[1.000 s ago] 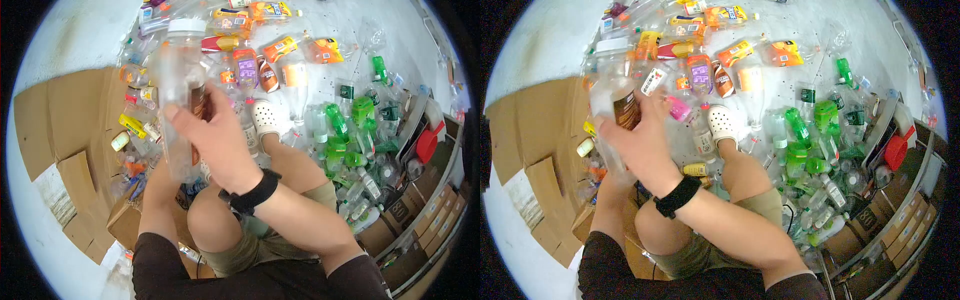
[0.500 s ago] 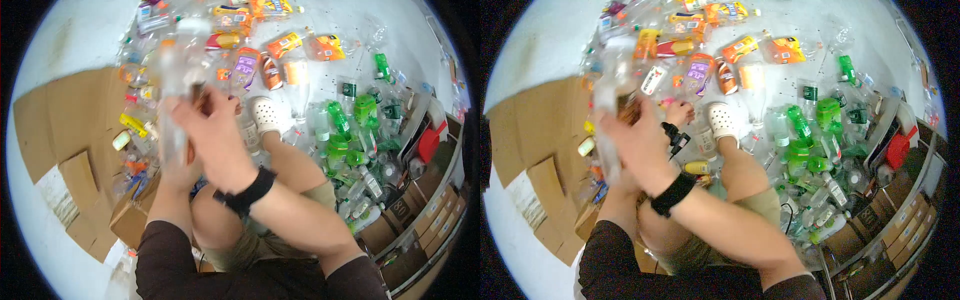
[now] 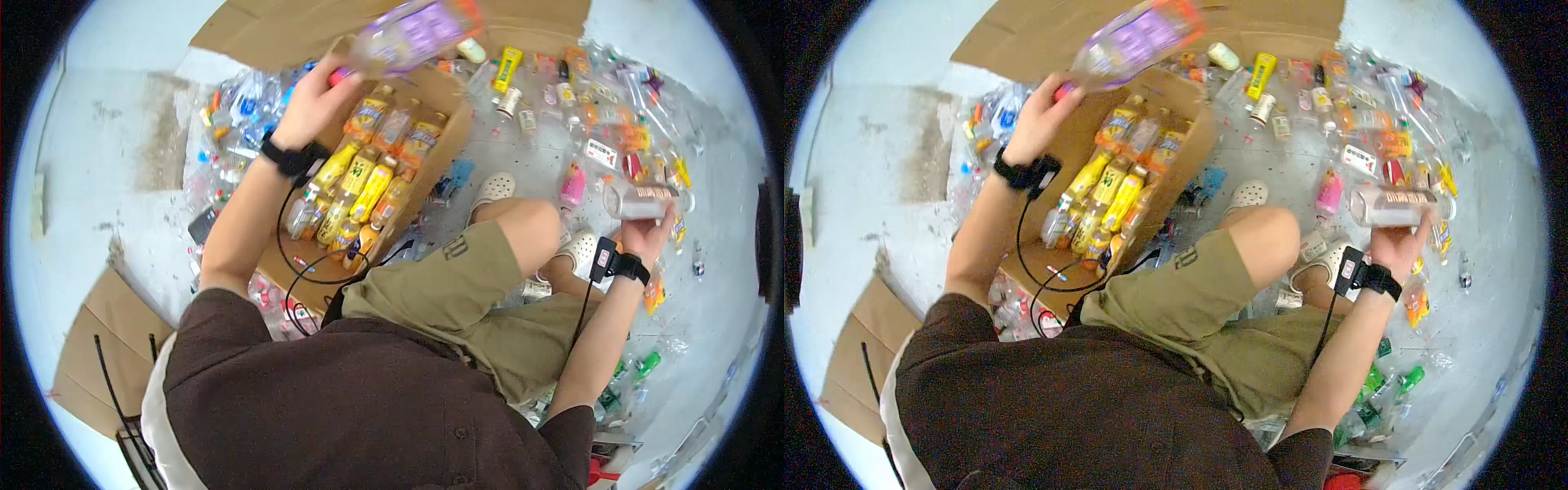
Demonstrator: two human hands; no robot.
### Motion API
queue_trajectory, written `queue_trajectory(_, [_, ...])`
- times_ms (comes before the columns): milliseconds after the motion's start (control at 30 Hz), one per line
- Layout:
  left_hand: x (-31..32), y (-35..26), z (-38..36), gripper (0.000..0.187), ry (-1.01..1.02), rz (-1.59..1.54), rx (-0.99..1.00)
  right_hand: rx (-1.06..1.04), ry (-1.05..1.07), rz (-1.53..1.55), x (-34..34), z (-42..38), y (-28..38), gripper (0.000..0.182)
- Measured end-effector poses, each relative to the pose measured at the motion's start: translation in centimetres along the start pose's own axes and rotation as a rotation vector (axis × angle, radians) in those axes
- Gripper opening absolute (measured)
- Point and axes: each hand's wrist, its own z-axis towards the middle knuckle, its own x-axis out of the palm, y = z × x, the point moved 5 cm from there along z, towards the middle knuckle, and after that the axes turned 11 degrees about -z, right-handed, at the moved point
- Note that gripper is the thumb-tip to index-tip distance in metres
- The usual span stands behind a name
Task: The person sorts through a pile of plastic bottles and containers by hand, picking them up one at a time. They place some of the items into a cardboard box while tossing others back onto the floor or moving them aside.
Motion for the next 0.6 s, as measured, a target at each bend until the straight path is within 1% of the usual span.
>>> queue_trajectory(33, [-1.8, 1.7, -2.1, 0.031, -0.043, 0.042, -0.043, -0.007, -0.040, -0.013, -0.4, 0.3, -0.1, 0.058])
queue_trajectory(100, [-5.1, 8.4, -8.5, 0.030, -0.183, 0.130, -0.138, -0.005, -0.033, -0.045, 0.6, -2.3, -0.5, 0.061])
queue_trajectory(167, [-5.1, 12.4, -14.9, 0.027, -0.290, 0.092, -0.289, 0.008, -0.039, -0.074, 1.1, -6.3, -1.6, 0.059])
queue_trajectory(233, [-3.2, 18.3, -19.0, 0.026, -0.296, 0.108, -0.295, -0.005, 0.007, -0.099, 1.8, -9.5, -2.3, 0.061])
queue_trajectory(300, [0.0, 21.4, -21.3, 0.027, -0.306, 0.113, -0.459, -0.031, 0.097, -0.125, 2.4, -12.4, -3.1, 0.060])
queue_trajectory(333, [1.5, 23.0, -22.2, 0.028, -0.329, 0.094, -0.400, 0.033, 0.063, -0.126, 2.6, -14.3, -3.6, 0.056])
queue_trajectory(367, [3.2, 24.6, -22.8, 0.029, -0.354, 0.075, -0.337, 0.004, 0.087, -0.145, 1.5, -14.5, -3.5, 0.055])
queue_trajectory(400, [4.9, 26.8, -23.4, 0.031, -0.343, 0.064, -0.375, -0.004, 0.160, -0.156, 1.1, -15.5, -3.7, 0.056])
queue_trajectory(433, [6.1, 26.9, -23.5, 0.031, -0.324, 0.105, -0.420, -0.010, 0.229, -0.170, 1.4, -16.8, -3.7, 0.056])
queue_trajectory(500, [8.3, 27.5, -24.3, 0.033, -0.213, 0.208, -0.617, -0.031, 0.229, -0.186, 1.3, -19.1, -3.6, 0.056])
queue_trajectory(533, [9.0, 27.3, -24.5, 0.033, -0.212, 0.197, -0.616, -0.014, 0.256, -0.172, 1.6, -20.2, -3.8, 0.056])
queue_trajectory(567, [9.6, 27.5, -24.8, 0.041, -0.184, 0.354, -0.674, 0.003, 0.284, -0.155, 2.1, -21.1, -4.1, 0.056])
queue_trajectory(600, [9.9, 27.6, -25.0, 0.048, -0.153, 0.515, -0.730, -0.033, 0.214, -0.163, 2.1, -22.0, -4.1, 0.057])
